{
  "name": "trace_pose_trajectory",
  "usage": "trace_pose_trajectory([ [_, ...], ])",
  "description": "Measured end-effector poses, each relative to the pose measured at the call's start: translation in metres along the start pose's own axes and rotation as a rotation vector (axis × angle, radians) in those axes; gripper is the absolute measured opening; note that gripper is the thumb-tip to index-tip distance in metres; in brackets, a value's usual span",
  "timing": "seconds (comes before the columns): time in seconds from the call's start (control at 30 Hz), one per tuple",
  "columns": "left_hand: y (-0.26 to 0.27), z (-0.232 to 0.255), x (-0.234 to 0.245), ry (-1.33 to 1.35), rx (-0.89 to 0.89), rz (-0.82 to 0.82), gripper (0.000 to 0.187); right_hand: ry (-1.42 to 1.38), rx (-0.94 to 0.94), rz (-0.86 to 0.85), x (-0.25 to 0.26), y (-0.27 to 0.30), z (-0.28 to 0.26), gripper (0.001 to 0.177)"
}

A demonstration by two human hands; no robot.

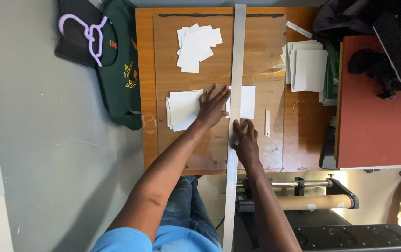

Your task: The person uses a paper cutter to trim white paper sheets on a wooden table. They repeatedly place a sheet against the guide, press the cutter arm down, and move the trimmed piece aside. The process continues with multiple sheets throughout the clip.

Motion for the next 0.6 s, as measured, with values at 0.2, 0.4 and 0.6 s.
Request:
trace_pose_trajectory([
  [0.2, -0.004, 0.0, -0.003, -0.044, 0.01, -0.033, 0.084, -0.013, -0.015, -0.006, 0.005, -0.001, -0.003, 0.092],
  [0.4, -0.006, 0.006, 0.005, -0.041, 0.02, -0.02, 0.083, -0.051, -0.028, -0.017, 0.01, 0.002, -0.008, 0.092],
  [0.6, -0.011, 0.015, 0.005, -0.132, 0.004, -0.041, 0.085, -0.029, -0.035, -0.016, 0.006, 0.0, -0.004, 0.092],
])
Point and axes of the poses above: each hand's wrist, its own y-axis away from the middle knuckle, its own x-axis out of the back of the hand, z = x × y, the point moved 6 cm from there along -y, towards the middle knuckle, and after that the axes turned 15 degrees about z, right-handed, at the moved point
